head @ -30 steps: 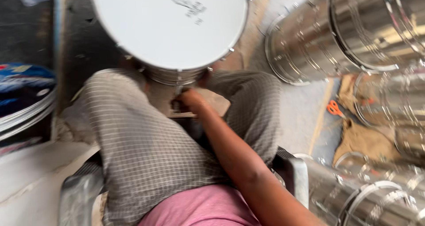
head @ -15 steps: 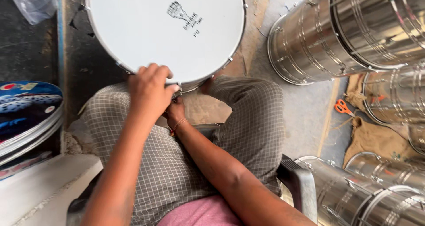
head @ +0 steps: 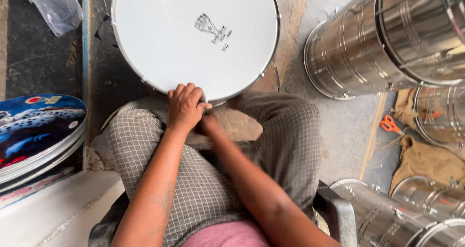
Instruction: The person sits cross-legged on a chair and uses a wrench to tighten the tension rods on a white drum head. They systematically move around the drum, adjusting each rod to secure the head. The person occasionally taps the drum head to check tension.
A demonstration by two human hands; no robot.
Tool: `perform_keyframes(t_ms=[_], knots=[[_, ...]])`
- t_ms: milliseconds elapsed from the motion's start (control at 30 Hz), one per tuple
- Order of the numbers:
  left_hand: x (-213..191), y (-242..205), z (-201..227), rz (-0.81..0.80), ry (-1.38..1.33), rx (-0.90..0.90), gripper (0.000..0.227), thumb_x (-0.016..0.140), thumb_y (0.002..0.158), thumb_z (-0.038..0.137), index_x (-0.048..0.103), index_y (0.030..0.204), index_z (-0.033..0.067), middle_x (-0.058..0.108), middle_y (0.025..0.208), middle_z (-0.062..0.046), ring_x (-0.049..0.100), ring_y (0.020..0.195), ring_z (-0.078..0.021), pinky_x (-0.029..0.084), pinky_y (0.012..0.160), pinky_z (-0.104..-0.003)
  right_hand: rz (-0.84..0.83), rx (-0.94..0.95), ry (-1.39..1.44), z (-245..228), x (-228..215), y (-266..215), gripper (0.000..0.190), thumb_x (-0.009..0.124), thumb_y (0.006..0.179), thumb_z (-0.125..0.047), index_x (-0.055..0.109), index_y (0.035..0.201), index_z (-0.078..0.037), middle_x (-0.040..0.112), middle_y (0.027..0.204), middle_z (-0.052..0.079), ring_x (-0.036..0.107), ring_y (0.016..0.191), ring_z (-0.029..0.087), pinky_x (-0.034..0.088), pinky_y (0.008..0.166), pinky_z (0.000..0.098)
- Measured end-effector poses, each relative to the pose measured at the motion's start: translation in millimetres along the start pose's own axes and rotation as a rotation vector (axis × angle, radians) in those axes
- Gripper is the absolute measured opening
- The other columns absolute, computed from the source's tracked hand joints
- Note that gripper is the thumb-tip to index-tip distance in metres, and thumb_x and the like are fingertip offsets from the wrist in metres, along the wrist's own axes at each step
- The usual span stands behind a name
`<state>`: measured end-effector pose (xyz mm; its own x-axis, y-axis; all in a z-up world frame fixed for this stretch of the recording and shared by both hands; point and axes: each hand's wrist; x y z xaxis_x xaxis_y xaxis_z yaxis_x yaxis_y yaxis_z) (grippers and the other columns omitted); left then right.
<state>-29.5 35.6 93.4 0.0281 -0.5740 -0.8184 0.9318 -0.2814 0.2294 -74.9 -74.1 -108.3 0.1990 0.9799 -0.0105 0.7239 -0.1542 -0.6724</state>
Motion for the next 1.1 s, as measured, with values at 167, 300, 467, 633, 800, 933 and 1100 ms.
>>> perform_keyframes(t_ms=[167,300,467,633,800,933,1100], knots=[[-0.5,-1.6,0.4,0.008,-0.01,0.023,0.04,0.088,0.071,0.037,0.063,0.085,0.0095,0.06,0.091,-0.003,0.056,0.096,-0.0266,0.037,0.086,-0.045,-0.064,-0.39,-1.274,-42.8,-98.8,49.0,0.034,0.064,0.093,-0.019,0.059,0.122,-0.002,0.071,0.101,0.015,0.068,0.081,0.025,0.056,0.066,0.0407],[-0.3,-2.3,1.6,0.021,-0.043,0.0,0.037,0.088,0.07,0.036,0.063,0.081,0.0112,0.06,0.089,-0.001,0.056,0.094,-0.0257,0.037,0.087,-0.045,-0.115,-0.249,-1.304,-45.6,-108.6,23.8,0.031,0.063,0.093,-0.014,0.058,0.121,-0.002,0.071,0.101,0.016,0.07,0.082,0.026,0.059,0.067,0.0414],[4.5,-3.6,0.6,0.042,-0.015,-0.007,0.037,0.09,0.069,0.034,0.063,0.08,0.0113,0.061,0.09,-0.001,0.056,0.095,-0.0258,0.037,0.086,-0.045,-0.322,0.23,-0.427,-40.8,-74.4,-32.4,0.029,0.062,0.093,-0.009,0.058,0.121,-0.001,0.072,0.101,0.016,0.071,0.084,0.028,0.061,0.068,0.0423],[6.0,-4.9,0.7,0.039,-0.031,-0.018,0.038,0.089,0.068,0.035,0.063,0.082,0.0107,0.061,0.091,-0.001,0.056,0.097,-0.0259,0.038,0.088,-0.045,-0.294,0.325,0.145,-42.0,-25.5,-45.5,0.027,0.061,0.093,-0.004,0.058,0.12,-0.001,0.072,0.101,0.017,0.073,0.085,0.03,0.064,0.07,0.0431],[6.7,-2.7,-1.4,0.054,-0.037,-0.002,0.038,0.089,0.068,0.035,0.064,0.083,0.0109,0.062,0.092,0.0,0.056,0.098,-0.0256,0.038,0.09,-0.045,-0.135,-0.175,0.471,11.4,27.0,-20.3,0.041,0.063,0.099,-0.006,0.048,0.137,-0.006,0.066,0.118,0.013,0.067,0.096,0.023,0.058,0.073,0.0358],[8.3,-4.3,-1.9,0.039,-0.039,-0.016,0.038,0.089,0.068,0.035,0.064,0.083,0.0114,0.061,0.09,0.0,0.056,0.097,-0.025,0.038,0.09,-0.045,-0.021,-0.266,0.145,42.8,38.2,17.1,0.034,0.057,0.104,-0.018,0.049,0.134,-0.006,0.069,0.117,0.017,0.067,0.095,0.024,0.057,0.071,0.0351],[4.2,-3.7,0.6,0.017,-0.048,-0.031,0.036,0.089,0.07,0.034,0.063,0.081,0.012,0.061,0.089,0.001,0.056,0.096,-0.0244,0.038,0.087,-0.044,-0.28,-0.1,-0.789,-4.1,-84.4,54.9,0.028,0.06,0.102,-0.029,0.068,0.117,-0.006,0.074,0.096,0.012,0.067,0.076,0.021,0.056,0.064,0.0354]])
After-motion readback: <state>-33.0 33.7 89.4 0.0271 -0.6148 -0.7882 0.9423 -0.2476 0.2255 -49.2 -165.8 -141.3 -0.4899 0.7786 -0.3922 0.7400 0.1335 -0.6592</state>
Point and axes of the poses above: each hand's wrist, its own y-axis towards the middle knuckle, its own x-axis out of the palm, z = x × y
